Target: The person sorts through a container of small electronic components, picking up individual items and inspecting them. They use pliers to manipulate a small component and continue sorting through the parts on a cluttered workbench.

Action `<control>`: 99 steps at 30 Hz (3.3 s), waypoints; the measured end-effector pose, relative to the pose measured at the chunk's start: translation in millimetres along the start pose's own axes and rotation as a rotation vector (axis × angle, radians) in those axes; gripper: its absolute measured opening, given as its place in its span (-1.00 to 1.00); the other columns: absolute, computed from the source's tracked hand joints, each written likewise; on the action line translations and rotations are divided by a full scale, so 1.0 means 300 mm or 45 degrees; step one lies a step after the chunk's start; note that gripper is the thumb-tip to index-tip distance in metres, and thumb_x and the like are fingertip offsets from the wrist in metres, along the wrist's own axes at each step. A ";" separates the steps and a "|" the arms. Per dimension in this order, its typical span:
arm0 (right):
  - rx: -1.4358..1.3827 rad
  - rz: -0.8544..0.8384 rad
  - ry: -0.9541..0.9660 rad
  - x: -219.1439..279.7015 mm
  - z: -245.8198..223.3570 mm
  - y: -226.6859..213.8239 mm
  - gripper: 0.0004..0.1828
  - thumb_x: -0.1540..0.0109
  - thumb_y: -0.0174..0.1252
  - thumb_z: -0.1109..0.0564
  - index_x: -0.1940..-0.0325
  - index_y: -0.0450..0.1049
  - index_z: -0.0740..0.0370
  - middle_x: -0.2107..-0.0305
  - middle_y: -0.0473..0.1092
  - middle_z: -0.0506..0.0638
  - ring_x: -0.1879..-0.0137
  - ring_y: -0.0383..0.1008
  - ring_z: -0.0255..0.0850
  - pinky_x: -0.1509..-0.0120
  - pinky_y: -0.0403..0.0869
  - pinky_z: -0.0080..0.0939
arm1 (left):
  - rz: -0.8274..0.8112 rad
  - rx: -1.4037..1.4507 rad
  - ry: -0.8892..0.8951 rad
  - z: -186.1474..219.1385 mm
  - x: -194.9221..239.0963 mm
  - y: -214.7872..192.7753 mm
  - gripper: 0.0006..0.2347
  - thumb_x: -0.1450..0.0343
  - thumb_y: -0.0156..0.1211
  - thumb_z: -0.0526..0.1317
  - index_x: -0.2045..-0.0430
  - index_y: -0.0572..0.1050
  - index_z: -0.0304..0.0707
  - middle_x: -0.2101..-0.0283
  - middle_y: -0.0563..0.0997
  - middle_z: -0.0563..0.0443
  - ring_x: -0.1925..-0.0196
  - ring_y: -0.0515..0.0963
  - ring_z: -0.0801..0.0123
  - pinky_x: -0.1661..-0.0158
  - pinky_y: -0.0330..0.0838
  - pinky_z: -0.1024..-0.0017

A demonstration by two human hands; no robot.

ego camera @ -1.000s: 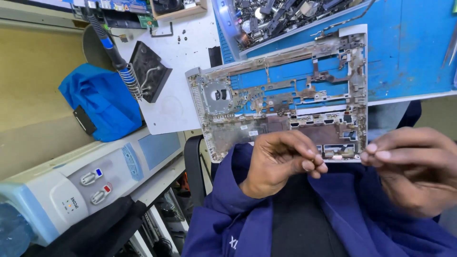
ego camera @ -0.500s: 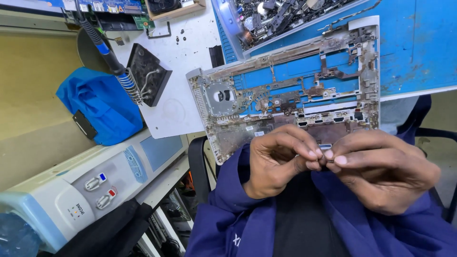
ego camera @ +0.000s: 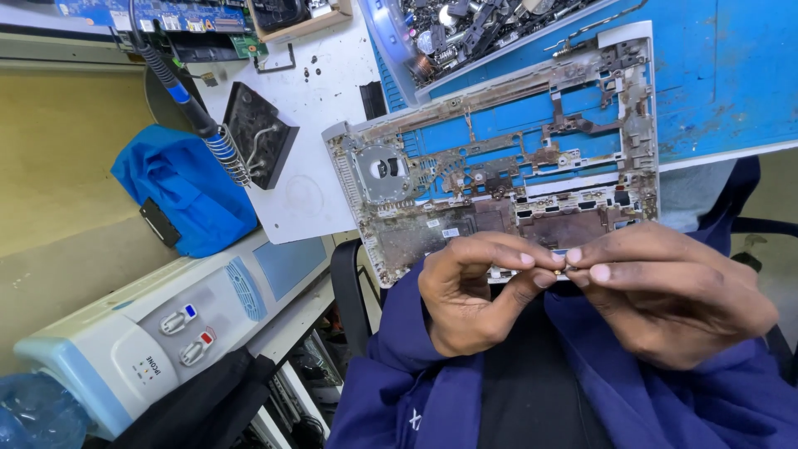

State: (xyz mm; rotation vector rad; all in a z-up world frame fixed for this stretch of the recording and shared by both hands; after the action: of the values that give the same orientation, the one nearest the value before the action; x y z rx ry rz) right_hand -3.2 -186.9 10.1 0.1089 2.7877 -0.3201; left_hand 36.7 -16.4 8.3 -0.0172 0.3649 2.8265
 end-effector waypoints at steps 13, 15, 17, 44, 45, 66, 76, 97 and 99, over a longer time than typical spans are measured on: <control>0.165 0.036 -0.430 0.022 -0.009 0.018 -0.81 -0.19 0.33 0.35 0.15 0.49 0.42 0.20 0.53 0.37 0.12 0.70 0.03 0.03 0.72 -0.08 | 0.004 0.151 -0.232 -0.037 0.018 -0.005 -0.81 -0.47 0.31 -0.42 0.19 0.38 -0.29 0.18 0.64 -0.26 0.12 0.71 0.16 0.07 0.69 0.39; 0.194 0.106 -0.449 0.020 -0.015 0.024 -0.86 -0.19 0.30 0.36 0.20 0.50 0.45 0.27 0.53 0.37 0.20 0.69 0.04 0.11 0.71 -0.07 | -0.028 0.108 -0.183 -0.029 0.015 -0.001 -0.82 -0.47 0.30 -0.43 0.18 0.39 -0.30 0.16 0.65 -0.28 0.06 0.72 0.13 0.01 0.69 0.37; 0.190 0.080 -0.460 0.022 -0.013 0.018 -0.86 -0.19 0.30 0.36 0.19 0.50 0.45 0.26 0.53 0.37 0.20 0.69 0.06 0.10 0.72 -0.07 | -0.029 0.133 -0.201 -0.040 0.024 -0.007 -0.81 -0.47 0.31 -0.42 0.17 0.38 -0.30 0.14 0.65 -0.29 0.07 0.72 0.14 0.03 0.70 0.38; -0.348 0.163 0.326 0.077 0.081 0.039 -0.76 -0.10 0.38 0.33 0.24 0.47 0.24 0.20 0.54 0.23 0.12 0.69 -0.14 -0.03 0.70 -0.33 | 0.085 -0.128 0.412 -0.014 0.014 0.021 -0.62 -0.41 0.34 -0.53 0.01 0.27 -0.29 0.24 0.65 -0.35 0.10 0.72 -0.09 0.02 0.72 0.13; -0.453 0.199 0.348 0.090 0.099 0.045 -0.76 -0.11 0.37 0.32 0.21 0.47 0.20 0.20 0.53 0.18 0.10 0.67 -0.18 -0.09 0.70 -0.36 | 0.079 -0.139 0.443 -0.010 0.013 0.023 -0.61 -0.41 0.34 -0.51 0.01 0.26 -0.29 0.26 0.65 -0.36 0.12 0.72 -0.10 0.05 0.73 0.11; -0.593 0.278 0.526 0.077 0.119 0.067 -0.79 -0.10 0.37 0.30 0.30 0.46 0.18 0.31 0.53 0.14 0.22 0.63 -0.19 0.10 0.65 -0.38 | 0.069 -0.599 0.785 0.004 -0.010 0.024 -0.59 -0.41 0.39 -0.48 -0.05 0.33 -0.22 0.22 0.68 -0.14 0.07 0.74 0.07 0.28 0.75 0.30; -0.501 0.122 0.437 0.038 0.109 0.045 -0.82 -0.11 0.35 0.29 0.26 0.49 0.23 0.27 0.56 0.14 0.14 0.69 -0.13 -0.01 0.73 -0.25 | -0.233 -0.596 0.592 0.034 -0.026 -0.020 -0.59 -0.50 0.29 -0.48 -0.14 0.22 -0.21 0.15 0.67 -0.20 0.01 0.72 0.03 0.05 0.77 0.22; -0.392 0.089 0.486 0.048 0.102 0.030 -0.81 -0.07 0.36 0.39 0.34 0.48 0.32 0.27 0.53 0.29 0.18 0.67 -0.09 0.10 0.65 -0.37 | -0.295 -0.960 0.850 0.022 -0.007 -0.008 -0.75 -0.58 0.15 -0.42 -0.07 0.25 -0.23 0.17 0.67 -0.10 0.15 0.75 0.02 0.15 0.70 0.24; -0.350 0.068 0.498 0.050 0.103 0.029 -0.81 -0.10 0.35 0.35 0.32 0.45 0.30 0.25 0.53 0.28 0.30 0.62 -0.20 0.34 0.45 -0.49 | -0.305 -0.967 0.823 0.021 -0.005 -0.011 -0.74 -0.59 0.13 -0.43 -0.11 0.24 -0.24 0.17 0.66 -0.12 0.14 0.73 0.00 0.12 0.71 0.23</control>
State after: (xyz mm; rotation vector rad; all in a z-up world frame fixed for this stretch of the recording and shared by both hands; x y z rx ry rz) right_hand -6.6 -184.9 -25.0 0.1979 3.1742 0.1146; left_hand 39.4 -12.3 13.6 -1.0525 -0.5654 2.4695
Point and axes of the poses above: each hand's wrist, its own x-axis away from the middle knuckle, its own y-axis out of the palm, z = x × y, the point moved 4 cm from there along -x, towards the middle knuckle
